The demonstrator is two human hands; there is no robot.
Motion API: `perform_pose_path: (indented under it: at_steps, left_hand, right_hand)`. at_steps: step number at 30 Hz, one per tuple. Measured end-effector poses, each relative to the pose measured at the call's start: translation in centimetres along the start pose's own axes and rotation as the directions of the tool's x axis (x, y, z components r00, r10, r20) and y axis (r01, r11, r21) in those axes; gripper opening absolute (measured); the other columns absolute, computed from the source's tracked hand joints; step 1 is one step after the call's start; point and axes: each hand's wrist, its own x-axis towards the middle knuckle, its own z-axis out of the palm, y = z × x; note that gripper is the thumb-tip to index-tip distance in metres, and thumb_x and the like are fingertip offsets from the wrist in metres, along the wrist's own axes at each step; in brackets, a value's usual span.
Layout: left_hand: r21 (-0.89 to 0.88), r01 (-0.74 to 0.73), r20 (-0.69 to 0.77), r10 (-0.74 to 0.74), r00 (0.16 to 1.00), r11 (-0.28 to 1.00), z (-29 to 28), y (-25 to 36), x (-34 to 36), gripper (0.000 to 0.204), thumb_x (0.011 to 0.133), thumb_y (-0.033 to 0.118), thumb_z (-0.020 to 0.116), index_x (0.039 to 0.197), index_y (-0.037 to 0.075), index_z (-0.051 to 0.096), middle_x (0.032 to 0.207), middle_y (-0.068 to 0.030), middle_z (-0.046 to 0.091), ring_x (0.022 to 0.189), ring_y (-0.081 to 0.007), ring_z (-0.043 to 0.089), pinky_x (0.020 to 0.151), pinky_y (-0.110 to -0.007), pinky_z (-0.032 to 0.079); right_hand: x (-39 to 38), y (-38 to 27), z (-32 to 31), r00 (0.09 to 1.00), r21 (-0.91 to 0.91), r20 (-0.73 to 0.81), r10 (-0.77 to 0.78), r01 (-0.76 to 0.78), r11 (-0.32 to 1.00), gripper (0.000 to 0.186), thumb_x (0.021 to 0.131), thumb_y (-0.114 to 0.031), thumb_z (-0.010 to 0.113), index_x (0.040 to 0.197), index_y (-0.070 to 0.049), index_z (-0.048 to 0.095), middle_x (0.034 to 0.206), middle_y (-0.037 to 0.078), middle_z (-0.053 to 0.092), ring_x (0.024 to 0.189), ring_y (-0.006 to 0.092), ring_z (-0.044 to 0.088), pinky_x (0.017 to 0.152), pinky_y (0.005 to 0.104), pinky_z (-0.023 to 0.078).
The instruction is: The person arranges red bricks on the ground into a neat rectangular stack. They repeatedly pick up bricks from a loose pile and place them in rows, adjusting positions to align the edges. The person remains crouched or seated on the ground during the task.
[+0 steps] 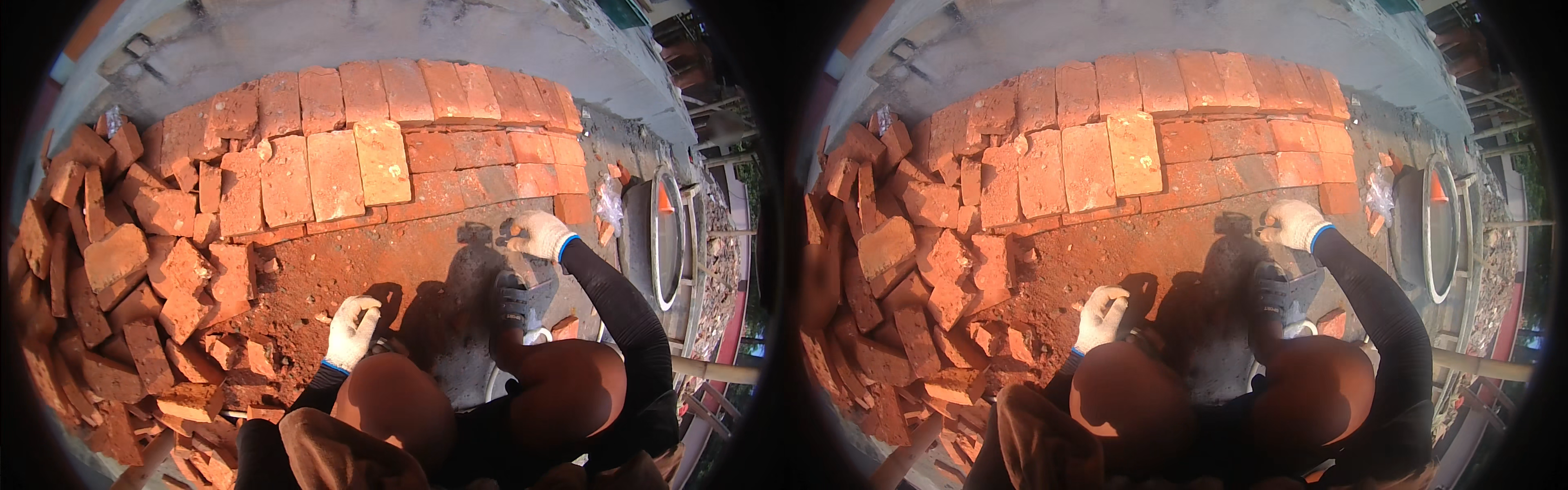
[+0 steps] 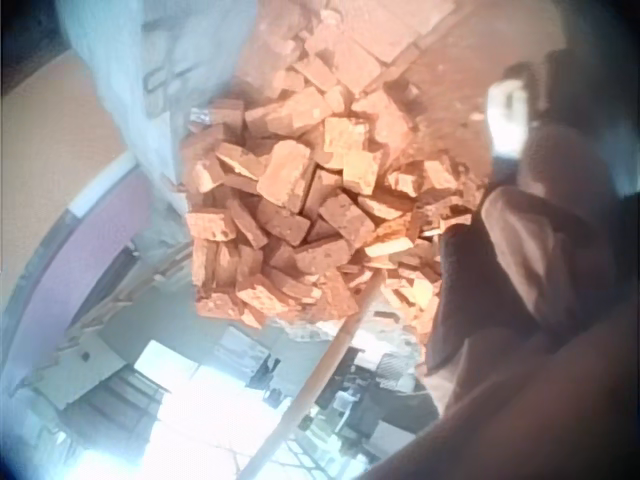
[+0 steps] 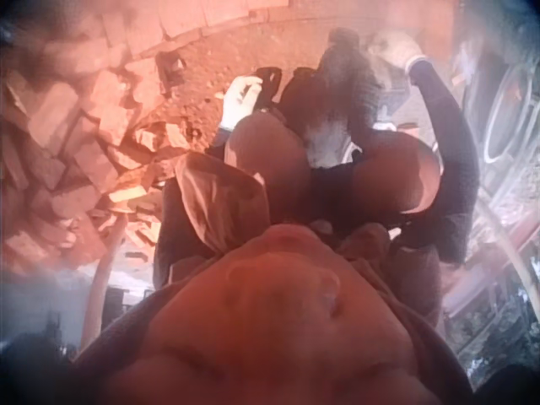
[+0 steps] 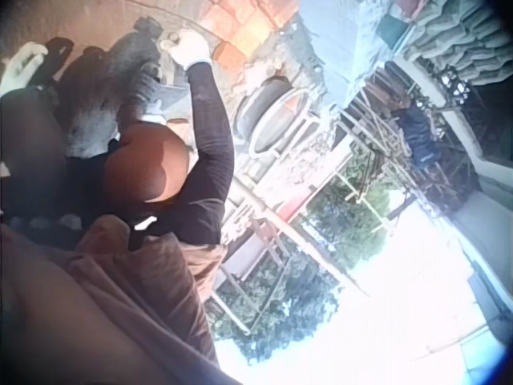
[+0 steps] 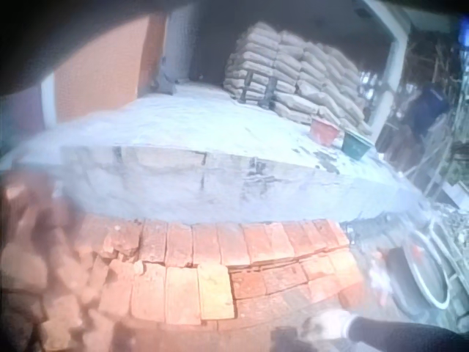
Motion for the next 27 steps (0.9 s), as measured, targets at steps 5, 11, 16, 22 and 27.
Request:
perform_pose_path:
  at_steps: [5,11,16,22,27]
  left_hand:
    - [0.128,0.137,-0.072,-0.128,0.989,0.982,-0.7,-2.2,-1.3,0.020,0.111,0.012,0.077,0.129,0.003,0.081,0.128,-0.0163,0.080,0.119,-0.0291,0.078,0.105,-0.041,0.061]
    - [0.182,0.292,0.055,-0.307,0.950,0.939,-1.1,-0.4,-2.5,0.020,0.115,0.016,0.073,0.130,0.006,0.080,0.129,-0.0154,0.079,0.121,-0.0330,0.077,0.107,-0.044,0.060]
    - [0.800,0.029,0.390,-0.556,0.734,0.600,-7.7,7.4,-2.9,0.038,0.112,0.039,0.072,0.137,0.012,0.082,0.132,-0.0179,0.080,0.124,-0.0402,0.078,0.110,-0.054,0.061]
    - [0.958,0.286,-0.214,-0.729,0.650,-0.025,-15.6,11.5,4.0,0.065,0.099,0.057,0.082,0.144,0.011,0.080,0.138,-0.0168,0.081,0.124,-0.0372,0.079,0.108,-0.055,0.061]
    - [0.650,0.706,-0.740,0.021,0.672,0.281,-15.2,5.7,4.4,0.091,0.093,0.057,0.092,0.160,0.002,0.065,0.152,-0.0240,0.070,0.148,-0.0421,0.064,0.121,-0.053,0.056]
  right_hand:
    - [5.0,0.7,-4.9,0.980,-0.252,0.143,-0.141,0.174,0.952,0.038,0.092,-0.040,0.085,0.111,-0.008,0.089,0.106,0.023,0.086,0.110,0.0444,0.082,0.095,0.0565,0.065]
    - [11.4,-0.9,1.4,0.753,-0.129,-0.074,-0.654,0.643,0.755,0.040,0.097,-0.040,0.085,0.117,-0.006,0.082,0.112,0.018,0.079,0.112,0.0449,0.076,0.101,0.0555,0.061]
    - [12.7,-7.8,10.3,0.694,0.067,-0.322,-0.644,0.695,0.716,0.028,0.102,-0.041,0.080,0.101,-0.012,0.084,0.100,0.013,0.079,0.101,0.0389,0.078,0.089,0.0556,0.062]
    - [11.7,-12.4,13.0,0.677,0.247,-0.026,-0.736,0.717,0.651,0.045,0.108,-0.054,0.077,0.099,-0.010,0.083,0.097,0.016,0.080,0.101,0.0421,0.079,0.087,0.0569,0.062]
    - [11.2,-12.6,12.2,0.565,0.308,-0.086,-0.821,0.799,0.517,0.036,0.105,-0.043,0.082,0.121,-0.010,0.081,0.113,0.013,0.083,0.112,0.0395,0.079,0.096,0.0538,0.062]
